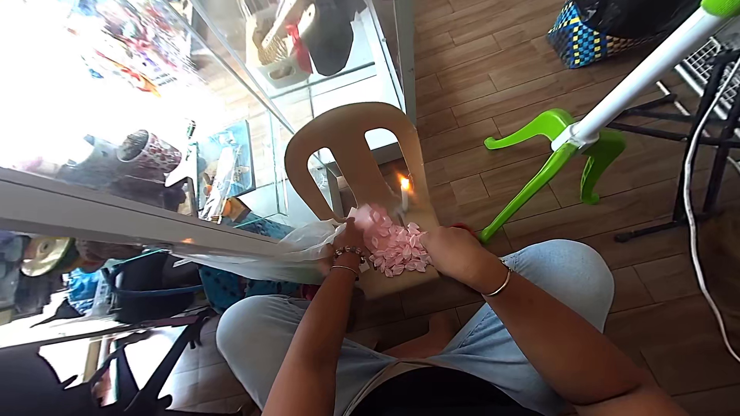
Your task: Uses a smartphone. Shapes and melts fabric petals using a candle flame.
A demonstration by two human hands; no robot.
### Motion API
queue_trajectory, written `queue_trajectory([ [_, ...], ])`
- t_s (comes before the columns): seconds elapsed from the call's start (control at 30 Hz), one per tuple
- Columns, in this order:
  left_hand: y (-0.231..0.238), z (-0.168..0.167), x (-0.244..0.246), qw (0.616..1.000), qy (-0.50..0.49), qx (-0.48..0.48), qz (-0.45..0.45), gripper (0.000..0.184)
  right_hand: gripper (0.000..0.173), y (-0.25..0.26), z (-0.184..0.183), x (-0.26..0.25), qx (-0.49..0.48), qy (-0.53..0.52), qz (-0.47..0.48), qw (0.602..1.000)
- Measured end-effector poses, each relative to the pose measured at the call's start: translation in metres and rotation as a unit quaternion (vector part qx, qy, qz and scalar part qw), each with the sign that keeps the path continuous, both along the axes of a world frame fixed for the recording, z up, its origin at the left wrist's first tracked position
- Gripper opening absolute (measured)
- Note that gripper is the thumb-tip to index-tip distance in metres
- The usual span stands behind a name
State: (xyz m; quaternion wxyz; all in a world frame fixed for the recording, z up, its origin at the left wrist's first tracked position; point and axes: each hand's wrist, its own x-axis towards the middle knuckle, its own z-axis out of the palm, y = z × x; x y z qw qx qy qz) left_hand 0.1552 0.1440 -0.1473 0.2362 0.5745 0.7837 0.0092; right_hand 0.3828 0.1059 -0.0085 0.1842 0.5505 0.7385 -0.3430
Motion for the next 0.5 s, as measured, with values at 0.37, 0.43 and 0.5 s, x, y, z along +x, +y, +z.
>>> queue_trajectory([
  [0.37, 0.018, -0.010, 0.033, 0.983, 0.011, 0.025, -0.184, 0.053, 0.027, -0.001, 0.007, 0.003, -0.008, 0.004, -0.004, 1.000],
  [0.43, 0.021, -0.009, 0.038, 0.980, 0.001, 0.013, -0.200, 0.051, 0.027, 0.000, 0.007, 0.004, -0.009, 0.003, -0.006, 1.000],
  [0.5, 0.022, -0.010, 0.043, 0.974, 0.001, 0.018, -0.224, 0.047, 0.026, 0.001, 0.007, 0.006, -0.008, 0.005, -0.009, 1.000],
])
